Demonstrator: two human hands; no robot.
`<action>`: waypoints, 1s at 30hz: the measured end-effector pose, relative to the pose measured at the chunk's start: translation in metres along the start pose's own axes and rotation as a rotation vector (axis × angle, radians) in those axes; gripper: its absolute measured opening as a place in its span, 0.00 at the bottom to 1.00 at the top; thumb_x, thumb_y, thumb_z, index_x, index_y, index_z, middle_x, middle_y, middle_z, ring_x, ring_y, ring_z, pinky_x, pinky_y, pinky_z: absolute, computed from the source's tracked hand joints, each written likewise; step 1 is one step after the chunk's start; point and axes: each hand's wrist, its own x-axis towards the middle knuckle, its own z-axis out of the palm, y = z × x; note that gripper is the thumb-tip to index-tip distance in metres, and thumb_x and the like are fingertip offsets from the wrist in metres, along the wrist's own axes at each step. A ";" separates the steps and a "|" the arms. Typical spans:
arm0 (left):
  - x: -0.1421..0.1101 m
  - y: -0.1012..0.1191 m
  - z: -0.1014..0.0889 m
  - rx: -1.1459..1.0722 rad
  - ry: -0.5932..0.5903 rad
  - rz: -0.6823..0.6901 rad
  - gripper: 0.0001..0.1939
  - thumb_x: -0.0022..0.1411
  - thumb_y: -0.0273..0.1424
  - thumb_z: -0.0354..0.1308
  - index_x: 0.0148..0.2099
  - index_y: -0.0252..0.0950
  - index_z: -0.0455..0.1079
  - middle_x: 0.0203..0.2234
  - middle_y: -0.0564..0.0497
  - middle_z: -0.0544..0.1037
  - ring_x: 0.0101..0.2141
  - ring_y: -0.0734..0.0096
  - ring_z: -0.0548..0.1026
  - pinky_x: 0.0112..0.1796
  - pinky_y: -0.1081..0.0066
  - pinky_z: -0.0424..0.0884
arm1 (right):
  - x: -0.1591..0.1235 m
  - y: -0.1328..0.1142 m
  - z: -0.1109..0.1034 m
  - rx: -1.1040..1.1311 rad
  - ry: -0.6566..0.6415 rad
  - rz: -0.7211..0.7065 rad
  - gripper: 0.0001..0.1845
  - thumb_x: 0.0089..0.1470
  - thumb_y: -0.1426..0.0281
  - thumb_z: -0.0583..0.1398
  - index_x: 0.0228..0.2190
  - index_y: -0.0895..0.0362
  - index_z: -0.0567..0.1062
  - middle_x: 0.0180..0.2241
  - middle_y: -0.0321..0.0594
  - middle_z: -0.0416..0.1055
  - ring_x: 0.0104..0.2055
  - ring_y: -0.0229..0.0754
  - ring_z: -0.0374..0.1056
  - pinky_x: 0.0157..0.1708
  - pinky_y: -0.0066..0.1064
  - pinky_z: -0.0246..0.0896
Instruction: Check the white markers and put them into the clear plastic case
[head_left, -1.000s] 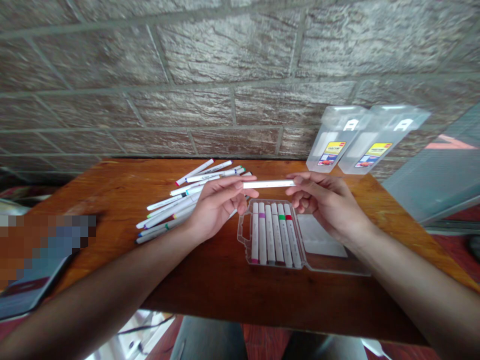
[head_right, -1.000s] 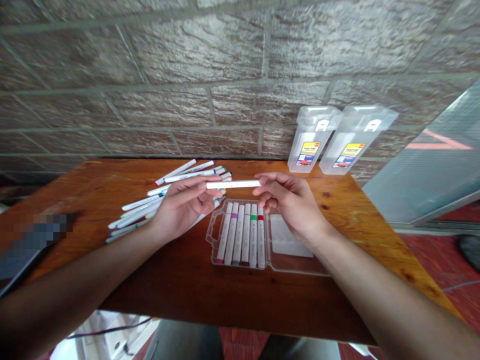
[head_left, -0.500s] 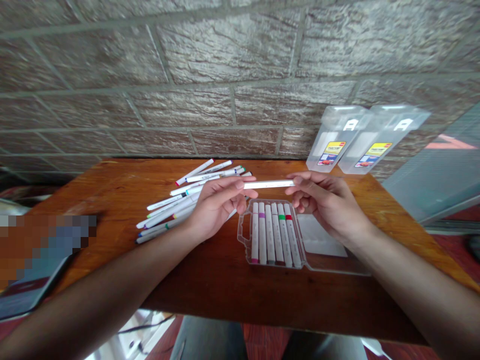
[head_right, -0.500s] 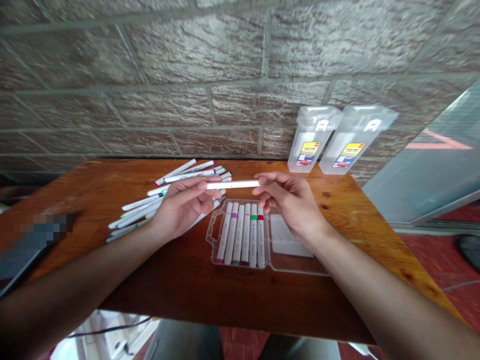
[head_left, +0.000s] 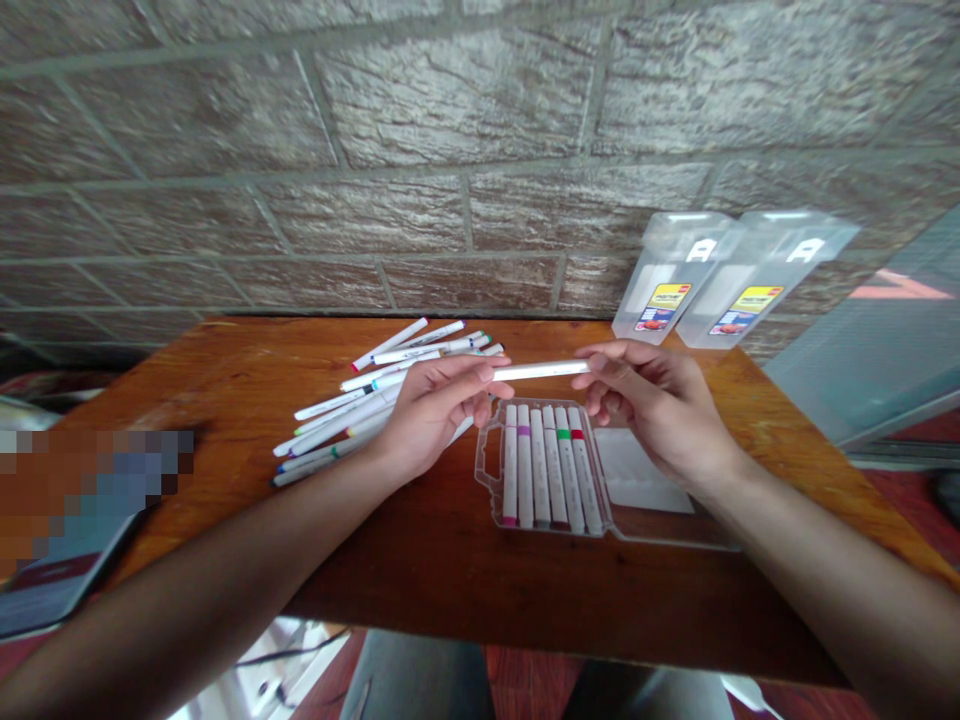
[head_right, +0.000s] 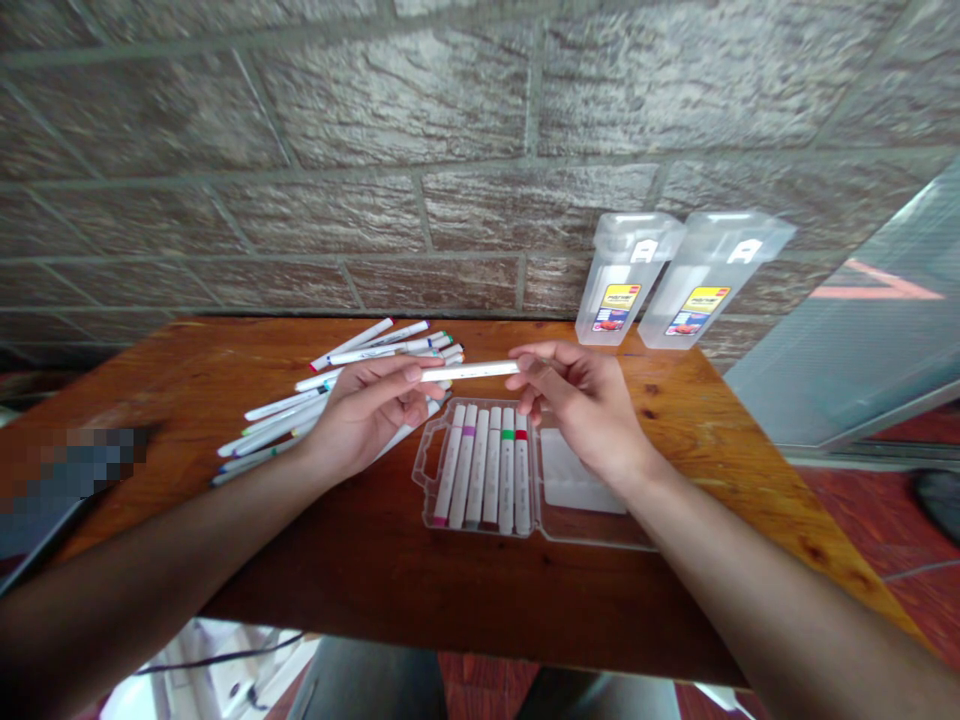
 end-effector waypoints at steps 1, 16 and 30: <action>0.000 0.000 0.000 0.003 0.002 -0.001 0.12 0.59 0.35 0.72 0.45 0.35 0.86 0.30 0.44 0.86 0.21 0.76 0.71 0.25 0.72 0.66 | 0.000 0.000 0.000 -0.009 0.001 -0.003 0.12 0.55 0.61 0.72 0.37 0.56 0.84 0.30 0.40 0.81 0.22 0.35 0.71 0.19 0.26 0.66; 0.001 -0.002 0.000 0.063 0.035 0.021 0.10 0.57 0.34 0.73 0.41 0.35 0.85 0.26 0.45 0.84 0.20 0.77 0.71 0.24 0.74 0.65 | -0.005 -0.004 0.002 -0.130 -0.003 -0.065 0.14 0.57 0.59 0.72 0.37 0.56 0.83 0.30 0.40 0.81 0.22 0.36 0.72 0.19 0.28 0.66; -0.001 -0.004 0.000 0.268 -0.058 0.093 0.09 0.61 0.33 0.71 0.41 0.33 0.82 0.25 0.50 0.83 0.20 0.79 0.72 0.24 0.76 0.67 | -0.005 0.002 0.003 -0.436 -0.069 -0.266 0.08 0.57 0.63 0.72 0.33 0.55 0.84 0.28 0.38 0.80 0.24 0.37 0.71 0.22 0.28 0.66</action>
